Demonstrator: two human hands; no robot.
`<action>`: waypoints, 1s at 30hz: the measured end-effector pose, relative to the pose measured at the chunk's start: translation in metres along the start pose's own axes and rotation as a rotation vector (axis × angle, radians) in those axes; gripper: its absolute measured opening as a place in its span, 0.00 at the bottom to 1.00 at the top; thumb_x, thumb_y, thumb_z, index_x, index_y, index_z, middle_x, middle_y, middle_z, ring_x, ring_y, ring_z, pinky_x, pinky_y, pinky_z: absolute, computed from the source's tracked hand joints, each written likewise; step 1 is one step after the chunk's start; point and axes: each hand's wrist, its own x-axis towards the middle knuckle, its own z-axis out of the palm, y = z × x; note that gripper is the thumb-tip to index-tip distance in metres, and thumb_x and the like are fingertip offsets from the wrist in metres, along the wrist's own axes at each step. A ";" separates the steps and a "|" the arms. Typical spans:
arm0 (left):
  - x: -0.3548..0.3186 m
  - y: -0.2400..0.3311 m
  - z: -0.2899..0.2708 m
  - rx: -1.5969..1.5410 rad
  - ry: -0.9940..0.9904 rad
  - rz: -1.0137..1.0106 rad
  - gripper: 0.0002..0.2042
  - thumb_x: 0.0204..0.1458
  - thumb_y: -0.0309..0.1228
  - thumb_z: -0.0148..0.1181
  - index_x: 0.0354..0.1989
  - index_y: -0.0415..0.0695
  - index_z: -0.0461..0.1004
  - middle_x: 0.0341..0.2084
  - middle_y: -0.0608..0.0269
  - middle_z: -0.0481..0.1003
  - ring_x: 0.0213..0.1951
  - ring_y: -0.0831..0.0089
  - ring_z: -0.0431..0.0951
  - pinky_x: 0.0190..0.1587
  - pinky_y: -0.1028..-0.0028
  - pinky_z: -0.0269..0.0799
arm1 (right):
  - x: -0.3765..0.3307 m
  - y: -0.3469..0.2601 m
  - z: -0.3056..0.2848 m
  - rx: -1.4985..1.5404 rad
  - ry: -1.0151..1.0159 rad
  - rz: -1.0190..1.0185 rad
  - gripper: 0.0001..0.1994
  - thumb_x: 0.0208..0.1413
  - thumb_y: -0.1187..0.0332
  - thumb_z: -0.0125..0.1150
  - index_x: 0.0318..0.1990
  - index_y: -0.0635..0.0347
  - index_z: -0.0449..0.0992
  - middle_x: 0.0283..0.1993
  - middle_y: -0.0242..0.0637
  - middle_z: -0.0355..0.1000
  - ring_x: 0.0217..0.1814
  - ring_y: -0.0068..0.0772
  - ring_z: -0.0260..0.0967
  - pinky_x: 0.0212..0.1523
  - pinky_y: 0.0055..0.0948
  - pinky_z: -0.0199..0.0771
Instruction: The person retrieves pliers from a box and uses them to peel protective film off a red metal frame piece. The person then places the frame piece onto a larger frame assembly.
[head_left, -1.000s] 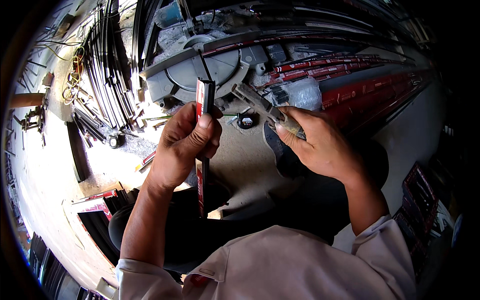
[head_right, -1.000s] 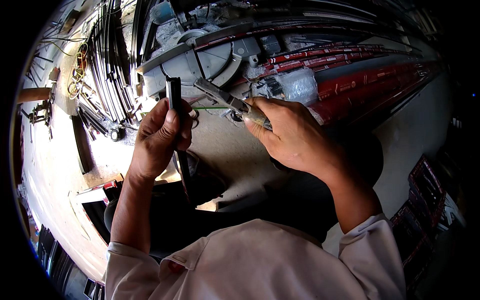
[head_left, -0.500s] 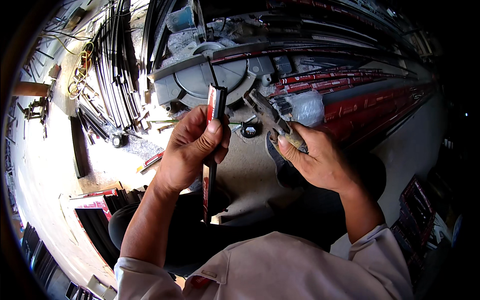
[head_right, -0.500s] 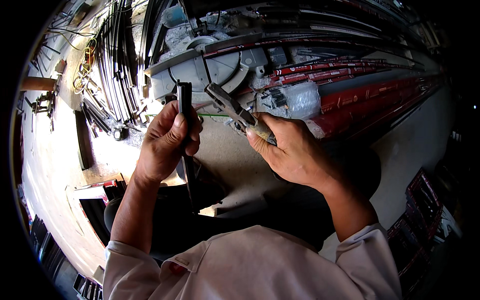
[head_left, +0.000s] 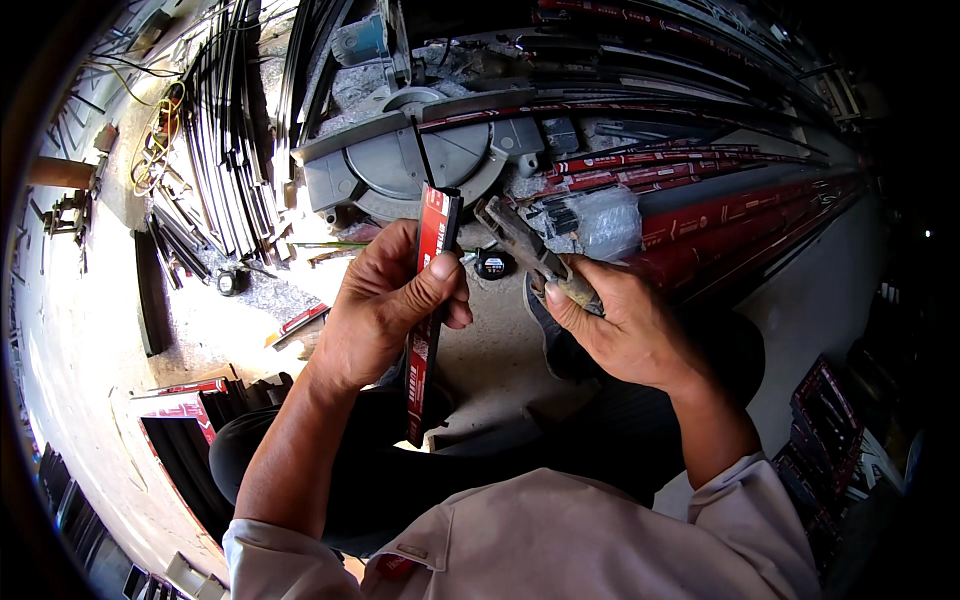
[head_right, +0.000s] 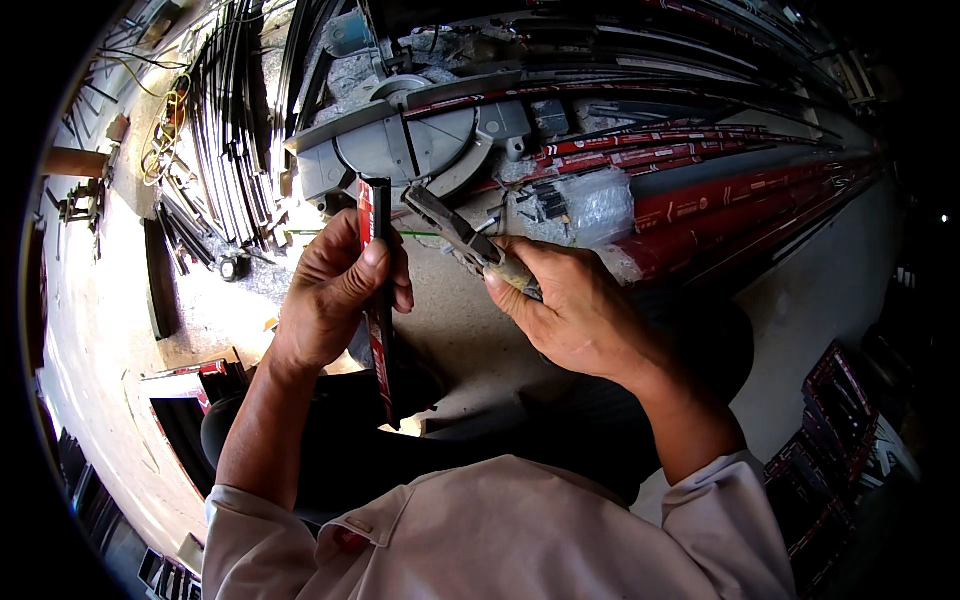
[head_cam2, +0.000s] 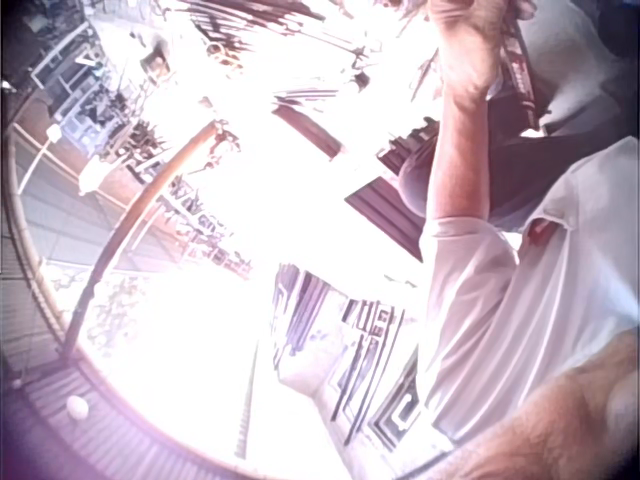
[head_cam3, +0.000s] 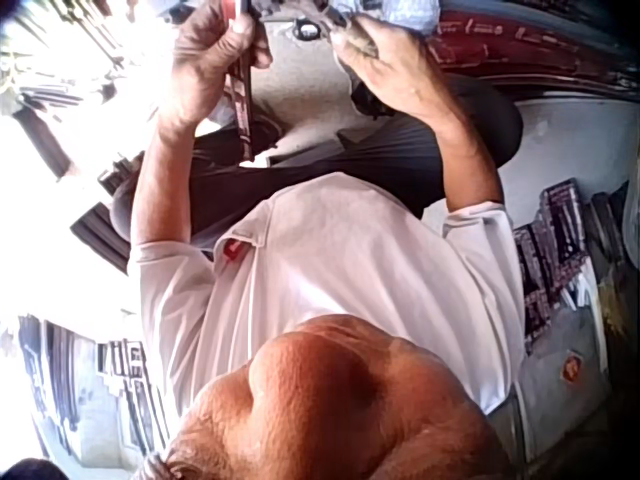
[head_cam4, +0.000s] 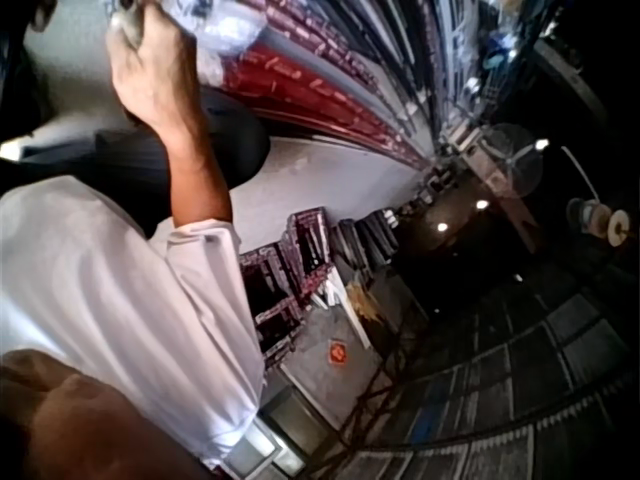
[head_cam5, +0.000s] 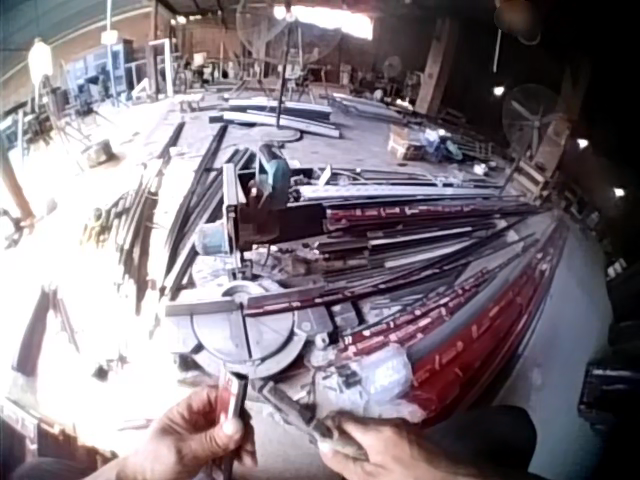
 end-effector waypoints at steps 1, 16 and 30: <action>0.000 0.000 0.000 0.007 0.001 0.004 0.13 0.67 0.41 0.61 0.48 0.45 0.72 0.31 0.63 0.77 0.31 0.74 0.78 0.38 0.74 0.74 | 0.000 -0.001 -0.002 -0.015 -0.029 0.025 0.16 0.72 0.59 0.58 0.52 0.64 0.76 0.32 0.41 0.74 0.32 0.32 0.67 0.40 0.34 0.74; -0.001 0.000 0.006 0.101 -0.019 -0.022 0.13 0.67 0.42 0.61 0.46 0.46 0.71 0.30 0.65 0.78 0.31 0.75 0.80 0.34 0.77 0.71 | -0.001 0.002 0.005 -0.085 0.103 -0.095 0.13 0.66 0.69 0.62 0.53 0.66 0.76 0.41 0.52 0.77 0.40 0.56 0.78 0.40 0.43 0.77; 0.010 0.031 -0.008 0.218 0.172 0.004 0.15 0.67 0.43 0.62 0.38 0.43 0.73 0.23 0.70 0.74 0.21 0.83 0.72 0.22 0.81 0.64 | -0.003 0.010 0.006 0.114 -0.113 0.077 0.18 0.74 0.58 0.55 0.59 0.64 0.74 0.35 0.33 0.74 0.36 0.21 0.72 0.39 0.24 0.75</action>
